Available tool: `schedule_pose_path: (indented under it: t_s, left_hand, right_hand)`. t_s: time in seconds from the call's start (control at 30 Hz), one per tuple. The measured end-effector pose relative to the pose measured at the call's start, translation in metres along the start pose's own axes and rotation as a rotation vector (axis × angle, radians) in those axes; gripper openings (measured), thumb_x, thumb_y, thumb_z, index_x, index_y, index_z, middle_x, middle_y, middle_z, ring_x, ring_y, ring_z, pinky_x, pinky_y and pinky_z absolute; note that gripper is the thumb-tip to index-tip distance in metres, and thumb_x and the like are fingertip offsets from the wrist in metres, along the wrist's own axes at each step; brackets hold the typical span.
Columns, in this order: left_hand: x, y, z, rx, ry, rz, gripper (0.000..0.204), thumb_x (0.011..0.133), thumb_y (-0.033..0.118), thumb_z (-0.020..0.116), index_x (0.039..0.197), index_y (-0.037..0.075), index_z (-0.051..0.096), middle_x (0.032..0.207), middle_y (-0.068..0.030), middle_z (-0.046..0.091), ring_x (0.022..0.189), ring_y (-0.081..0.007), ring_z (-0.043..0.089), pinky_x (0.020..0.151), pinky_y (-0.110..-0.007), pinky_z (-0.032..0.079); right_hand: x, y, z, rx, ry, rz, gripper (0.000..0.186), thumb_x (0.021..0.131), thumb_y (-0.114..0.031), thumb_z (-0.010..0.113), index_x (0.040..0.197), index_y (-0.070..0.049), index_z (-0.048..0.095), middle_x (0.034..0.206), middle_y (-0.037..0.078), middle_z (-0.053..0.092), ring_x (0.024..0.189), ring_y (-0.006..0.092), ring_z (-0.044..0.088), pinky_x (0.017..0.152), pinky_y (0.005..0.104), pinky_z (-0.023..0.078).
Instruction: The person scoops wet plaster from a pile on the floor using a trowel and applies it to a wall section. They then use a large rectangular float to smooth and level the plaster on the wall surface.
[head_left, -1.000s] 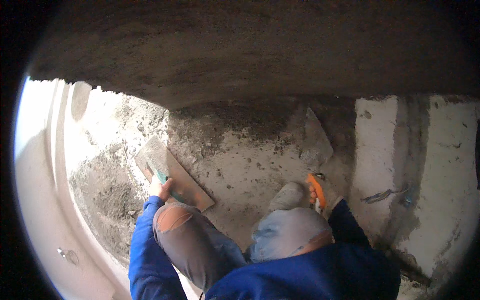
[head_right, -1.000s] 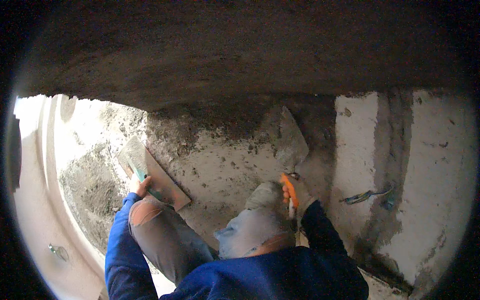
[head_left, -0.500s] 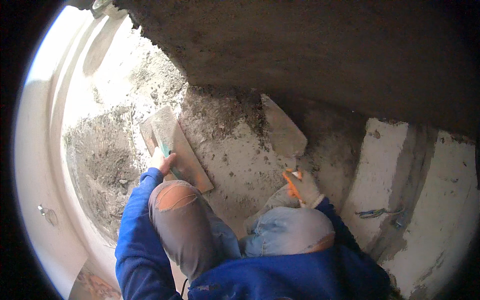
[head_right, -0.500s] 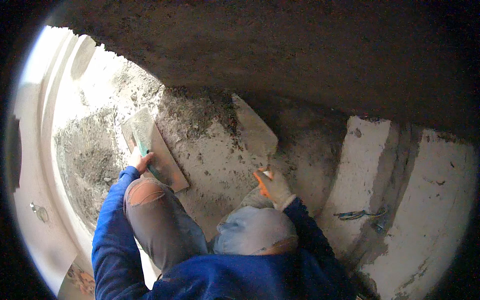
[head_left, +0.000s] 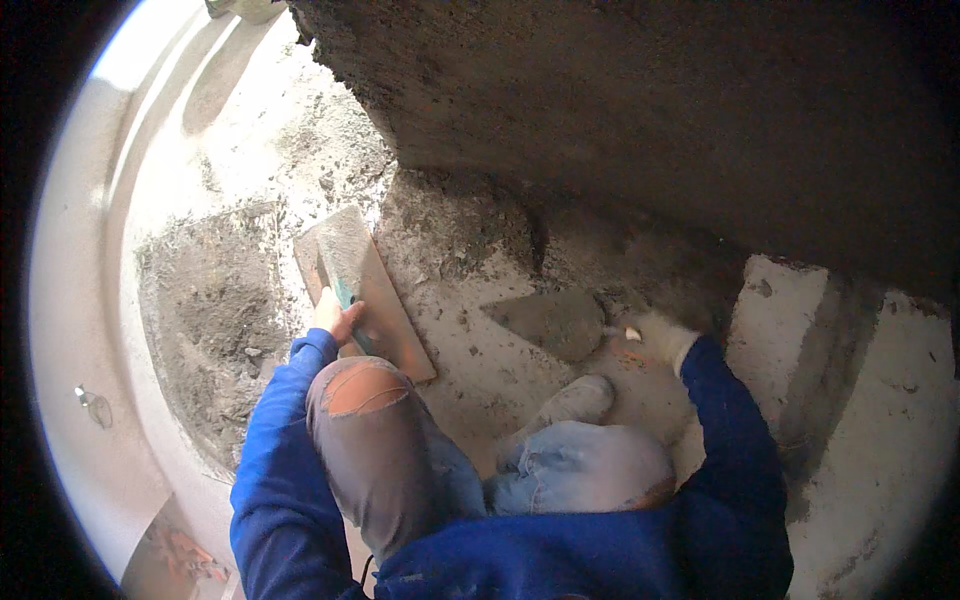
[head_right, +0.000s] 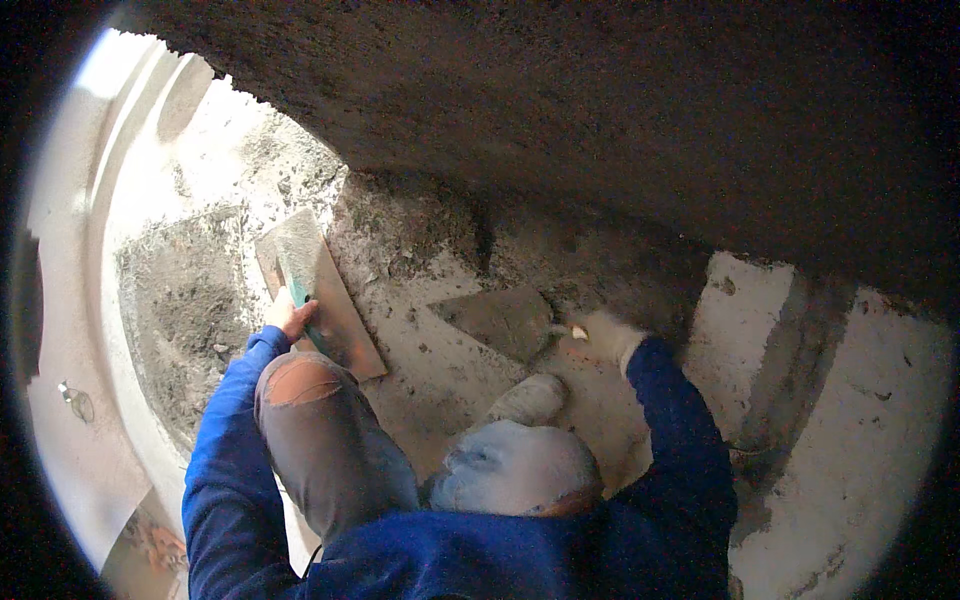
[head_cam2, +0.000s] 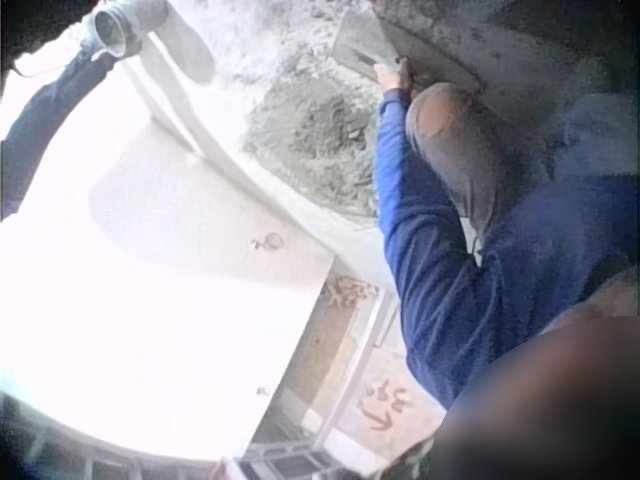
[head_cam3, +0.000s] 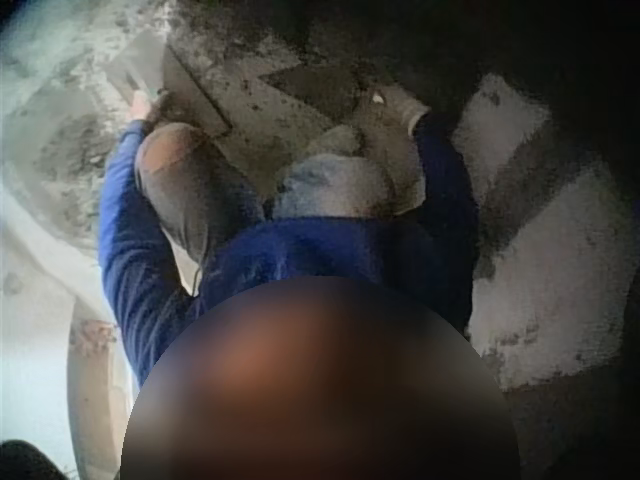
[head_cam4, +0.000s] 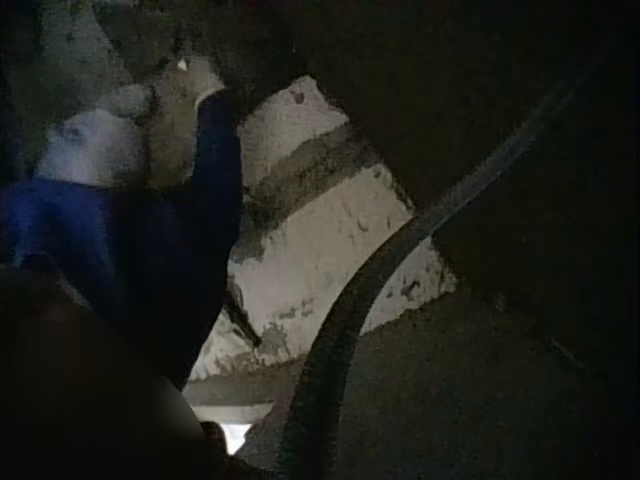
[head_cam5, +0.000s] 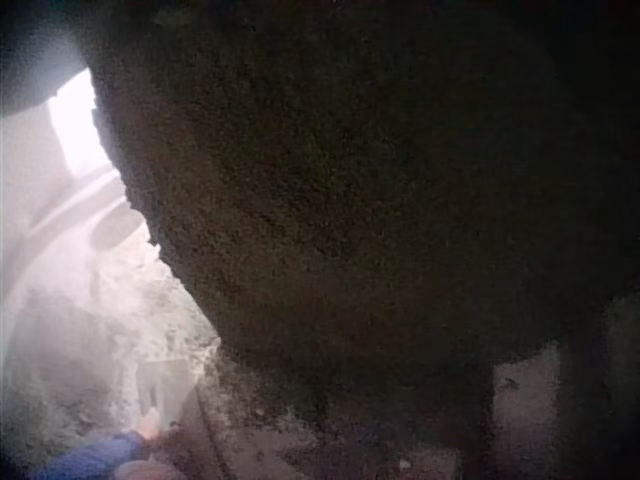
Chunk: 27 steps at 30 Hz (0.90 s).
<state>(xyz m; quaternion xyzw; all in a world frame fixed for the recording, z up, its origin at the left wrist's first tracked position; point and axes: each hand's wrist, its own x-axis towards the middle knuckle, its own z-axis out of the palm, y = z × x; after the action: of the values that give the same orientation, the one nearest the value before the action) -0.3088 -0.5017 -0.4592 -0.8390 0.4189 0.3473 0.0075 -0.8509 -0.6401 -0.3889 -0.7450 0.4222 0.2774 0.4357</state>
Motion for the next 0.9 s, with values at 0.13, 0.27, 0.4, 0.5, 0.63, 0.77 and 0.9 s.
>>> schedule_pose_path:
  t_s: [0.13,0.27,0.4,0.5,0.63,0.77,0.9]
  left_hand:
    - [0.004,-0.004,0.005,-0.035,-0.045,-0.017,0.059,0.079,0.031,0.075,0.112,-0.008,0.046,0.103,-0.0303,0.063,0.099,-0.0422,0.063,0.085,-0.044,0.049]
    - [0.006,-0.009,0.008,0.008,-0.001,-0.032,0.057,0.079,0.037,0.073,0.110,-0.006,0.050,0.101,-0.0268,0.062,0.096,-0.0404,0.062,0.082,-0.042,0.050]
    - [0.007,-0.010,0.009,-0.039,-0.006,0.022,0.061,0.079,0.031,0.074,0.115,-0.009,0.045,0.109,-0.0329,0.060,0.105,-0.0440,0.060,0.089,-0.044,0.048]
    - [0.007,-0.009,0.009,-0.042,-0.010,0.023,0.060,0.080,0.031,0.074,0.116,-0.008,0.045,0.110,-0.0327,0.060,0.106,-0.0439,0.060,0.090,-0.045,0.048]
    - [0.005,-0.010,0.010,-0.036,0.018,0.047,0.055,0.080,0.032,0.073,0.111,-0.007,0.050,0.104,-0.0286,0.062,0.100,-0.0419,0.061,0.086,-0.045,0.048]
    - [0.004,-0.009,0.011,-0.059,0.045,0.030,0.053,0.080,0.033,0.072,0.109,-0.006,0.052,0.102,-0.0278,0.062,0.099,-0.0417,0.061,0.085,-0.045,0.048]
    - [0.011,-0.005,0.013,-0.118,0.004,-0.035,0.047,0.082,0.034,0.070,0.108,-0.002,0.055,0.087,-0.0223,0.065,0.083,-0.0361,0.067,0.072,-0.043,0.053]
  right_hand:
    - [0.042,-0.008,-0.032,0.145,0.067,0.111,0.039,0.088,-0.043,0.066,0.094,-0.006,0.062,0.073,0.012,0.066,0.060,0.0238,0.064,0.055,0.0389,0.050]
    - [0.067,-0.032,-0.068,0.324,0.092,0.151,0.038,0.090,-0.042,0.065,0.090,-0.004,0.061,0.067,0.007,0.063,0.051,0.0165,0.058,0.050,0.0337,0.048]
    - [0.084,-0.046,-0.085,0.294,0.132,0.141,0.039,0.090,-0.042,0.064,0.092,-0.003,0.062,0.068,0.009,0.063,0.053,0.0194,0.060,0.050,0.0356,0.049]
    - [0.091,-0.046,-0.083,0.213,0.209,0.126,0.042,0.089,-0.044,0.064,0.097,-0.003,0.063,0.076,0.014,0.067,0.062,0.0267,0.065,0.057,0.0396,0.052]
    - [0.092,-0.047,-0.068,0.056,0.354,0.076,0.049,0.088,-0.048,0.063,0.108,-0.003,0.064,0.091,0.019,0.070,0.080,0.0363,0.068,0.071,0.0433,0.054]
    - [0.089,-0.052,-0.051,0.004,0.436,0.132,0.050,0.088,-0.049,0.062,0.112,-0.005,0.064,0.097,0.022,0.069,0.090,0.0372,0.067,0.077,0.0451,0.054]
    - [0.075,-0.056,-0.044,0.018,0.470,0.149,0.045,0.086,-0.046,0.064,0.110,-0.008,0.065,0.096,0.023,0.068,0.091,0.0388,0.067,0.078,0.0472,0.053]
